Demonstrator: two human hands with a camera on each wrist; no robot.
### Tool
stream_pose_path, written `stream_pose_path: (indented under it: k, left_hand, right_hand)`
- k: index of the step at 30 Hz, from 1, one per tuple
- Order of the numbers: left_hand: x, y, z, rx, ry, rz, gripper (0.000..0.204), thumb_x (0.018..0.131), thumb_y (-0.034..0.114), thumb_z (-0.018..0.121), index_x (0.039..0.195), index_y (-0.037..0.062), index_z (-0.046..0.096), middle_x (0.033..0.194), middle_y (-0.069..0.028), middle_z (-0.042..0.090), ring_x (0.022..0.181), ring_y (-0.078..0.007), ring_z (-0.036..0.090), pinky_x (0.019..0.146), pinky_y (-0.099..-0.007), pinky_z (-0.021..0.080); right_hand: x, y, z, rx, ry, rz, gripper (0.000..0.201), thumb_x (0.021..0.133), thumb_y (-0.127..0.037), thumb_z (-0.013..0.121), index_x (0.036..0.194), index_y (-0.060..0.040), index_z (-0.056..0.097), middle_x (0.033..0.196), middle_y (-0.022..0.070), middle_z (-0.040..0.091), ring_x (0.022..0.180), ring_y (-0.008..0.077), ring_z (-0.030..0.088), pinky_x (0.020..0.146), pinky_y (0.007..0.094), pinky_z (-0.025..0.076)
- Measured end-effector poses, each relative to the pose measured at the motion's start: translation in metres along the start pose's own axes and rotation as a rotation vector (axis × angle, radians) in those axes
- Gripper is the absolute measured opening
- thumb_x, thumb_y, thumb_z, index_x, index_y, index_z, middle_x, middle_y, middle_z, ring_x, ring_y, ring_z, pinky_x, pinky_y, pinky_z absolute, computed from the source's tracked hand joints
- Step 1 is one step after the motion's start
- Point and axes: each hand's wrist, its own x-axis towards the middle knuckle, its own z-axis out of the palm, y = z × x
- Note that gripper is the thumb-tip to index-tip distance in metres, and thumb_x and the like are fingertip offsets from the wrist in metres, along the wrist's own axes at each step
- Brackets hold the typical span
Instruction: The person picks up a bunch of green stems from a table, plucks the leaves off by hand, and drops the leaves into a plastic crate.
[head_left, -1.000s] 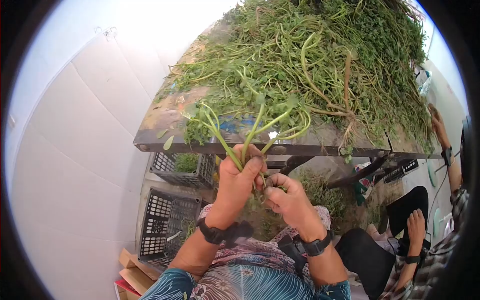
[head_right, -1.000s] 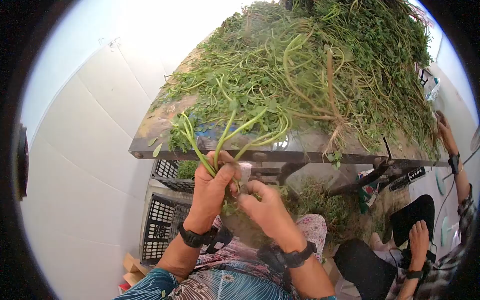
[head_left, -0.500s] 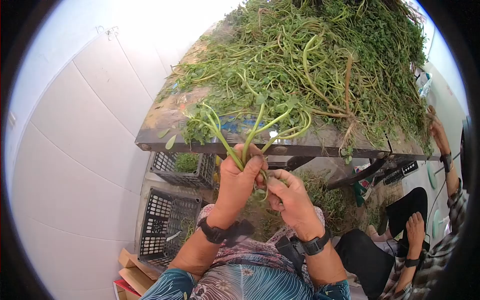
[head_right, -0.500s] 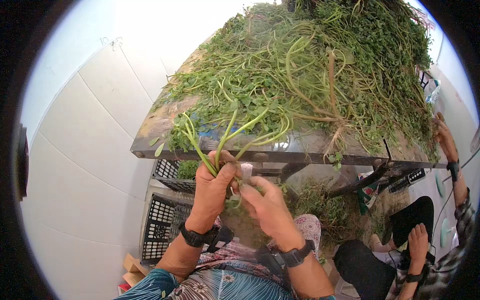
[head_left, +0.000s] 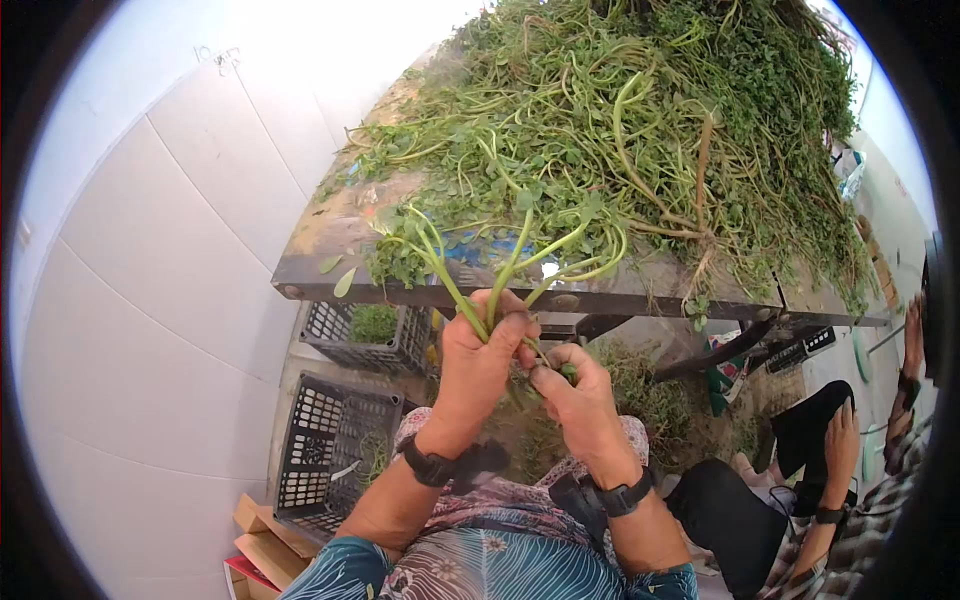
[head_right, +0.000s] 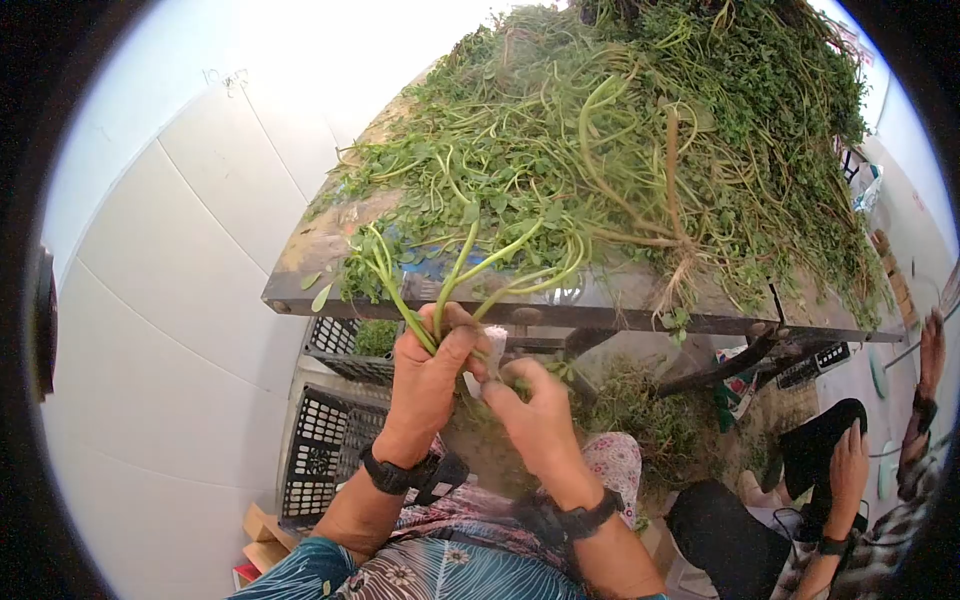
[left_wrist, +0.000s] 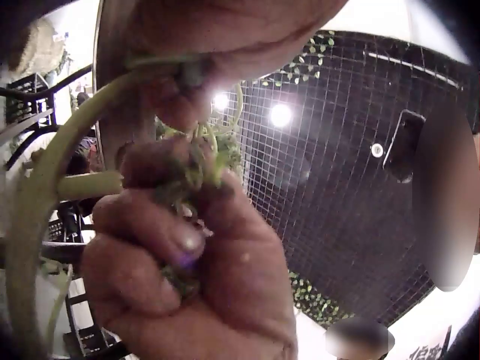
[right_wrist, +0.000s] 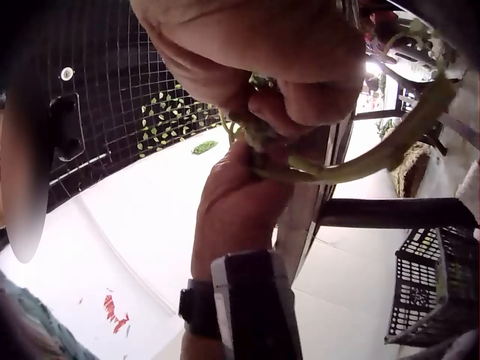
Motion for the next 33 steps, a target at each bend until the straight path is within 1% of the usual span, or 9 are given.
stream_pose_path:
  k: [4, 7, 10, 16, 18, 21, 24, 28, 33]
  left_hand:
    - [0.002, 0.006, -0.003, -0.041, 0.067, -0.018, 0.011, 0.087, 0.013, 0.052, 0.091, 0.0034, 0.050, 0.074, -0.0060, 0.056, 0.055, -0.0092, 0.053, 0.049, -0.0220, 0.045]
    - [0.005, 0.002, -0.004, -0.057, 0.056, 0.013, 0.013, 0.087, 0.015, 0.053, 0.092, 0.0035, 0.050, 0.074, -0.0062, 0.056, 0.055, -0.0098, 0.053, 0.049, -0.0224, 0.045]
    - [0.005, 0.002, -0.005, -0.073, 0.043, 0.011, 0.015, 0.086, 0.016, 0.054, 0.092, 0.0034, 0.049, 0.074, -0.0064, 0.056, 0.055, -0.0102, 0.053, 0.049, -0.0226, 0.046]
    - [0.008, 0.005, -0.009, -0.054, 0.112, 0.019, 0.015, 0.086, 0.017, 0.055, 0.093, 0.0043, 0.050, 0.074, -0.0062, 0.056, 0.055, -0.0101, 0.053, 0.048, -0.0235, 0.047]
    - [0.013, 0.013, -0.018, -0.135, 0.138, -0.002, 0.014, 0.087, 0.015, 0.054, 0.093, 0.0034, 0.050, 0.075, -0.0067, 0.056, 0.056, -0.0103, 0.053, 0.049, -0.0243, 0.047]
    - [0.015, 0.012, -0.027, -0.237, 0.116, -0.024, 0.013, 0.087, 0.015, 0.053, 0.095, 0.0047, 0.049, 0.076, -0.0070, 0.056, 0.054, -0.0108, 0.054, 0.048, -0.0254, 0.047]
    - [0.018, 0.005, -0.033, -0.332, 0.110, -0.061, 0.013, 0.087, 0.013, 0.052, 0.097, 0.0061, 0.049, 0.077, -0.0069, 0.056, 0.053, -0.0108, 0.054, 0.047, -0.0257, 0.047]
    - [0.018, 0.001, -0.033, -0.380, 0.087, -0.130, 0.015, 0.087, 0.014, 0.052, 0.100, 0.0071, 0.049, 0.077, -0.0065, 0.056, 0.053, -0.0099, 0.052, 0.047, -0.0247, 0.045]
    - [0.015, 0.002, -0.026, -0.367, 0.029, -0.212, 0.019, 0.087, 0.015, 0.052, 0.104, 0.0064, 0.048, 0.077, -0.0057, 0.056, 0.053, -0.0094, 0.051, 0.046, -0.0236, 0.044]
  right_hand:
    - [-0.008, -0.004, 0.001, 0.045, -0.084, 0.068, 0.012, 0.083, -0.015, 0.054, 0.091, -0.0062, 0.054, 0.068, -0.0022, 0.053, 0.052, 0.0016, 0.038, 0.046, 0.0164, 0.030]
    - [-0.006, -0.002, -0.004, 0.055, -0.129, 0.084, 0.012, 0.083, -0.015, 0.051, 0.090, -0.0053, 0.055, 0.069, -0.0015, 0.054, 0.052, 0.0013, 0.038, 0.046, 0.0162, 0.030]
    - [-0.002, -0.004, -0.005, 0.030, -0.053, 0.045, 0.010, 0.083, -0.012, 0.049, 0.088, -0.0060, 0.054, 0.067, -0.0003, 0.053, 0.052, 0.0022, 0.039, 0.044, 0.0163, 0.029]
    - [0.009, 0.001, -0.035, 0.688, 0.063, 0.115, 0.008, 0.080, -0.008, 0.046, 0.087, -0.0078, 0.051, 0.073, 0.0058, 0.052, 0.053, 0.0089, 0.043, 0.040, 0.0178, 0.028]
    - [0.006, 0.000, -0.055, 0.810, 0.181, 0.159, 0.015, 0.078, -0.006, 0.047, 0.093, -0.0081, 0.048, 0.075, 0.0060, 0.053, 0.057, 0.0125, 0.047, 0.041, 0.0190, 0.031]
    - [-0.003, -0.002, -0.076, 0.678, 0.302, 0.110, 0.018, 0.077, -0.005, 0.049, 0.095, -0.0082, 0.049, 0.078, 0.0062, 0.053, 0.061, 0.0138, 0.049, 0.042, 0.0188, 0.033]
    - [-0.009, 0.011, -0.096, 0.724, 0.217, 0.088, 0.014, 0.079, -0.008, 0.050, 0.093, -0.0078, 0.050, 0.077, 0.0056, 0.051, 0.059, 0.0126, 0.048, 0.041, 0.0181, 0.032]
    - [-0.011, 0.036, -0.096, 0.604, 0.029, 0.238, 0.010, 0.084, -0.013, 0.053, 0.091, -0.0080, 0.050, 0.068, 0.0008, 0.045, 0.050, 0.0056, 0.038, 0.037, 0.0182, 0.025]
    - [-0.004, 0.030, -0.050, 0.528, -0.229, 0.309, 0.014, 0.083, -0.013, 0.056, 0.095, -0.0050, 0.054, 0.061, -0.0051, 0.041, 0.046, 0.0027, 0.033, 0.039, 0.0181, 0.024]
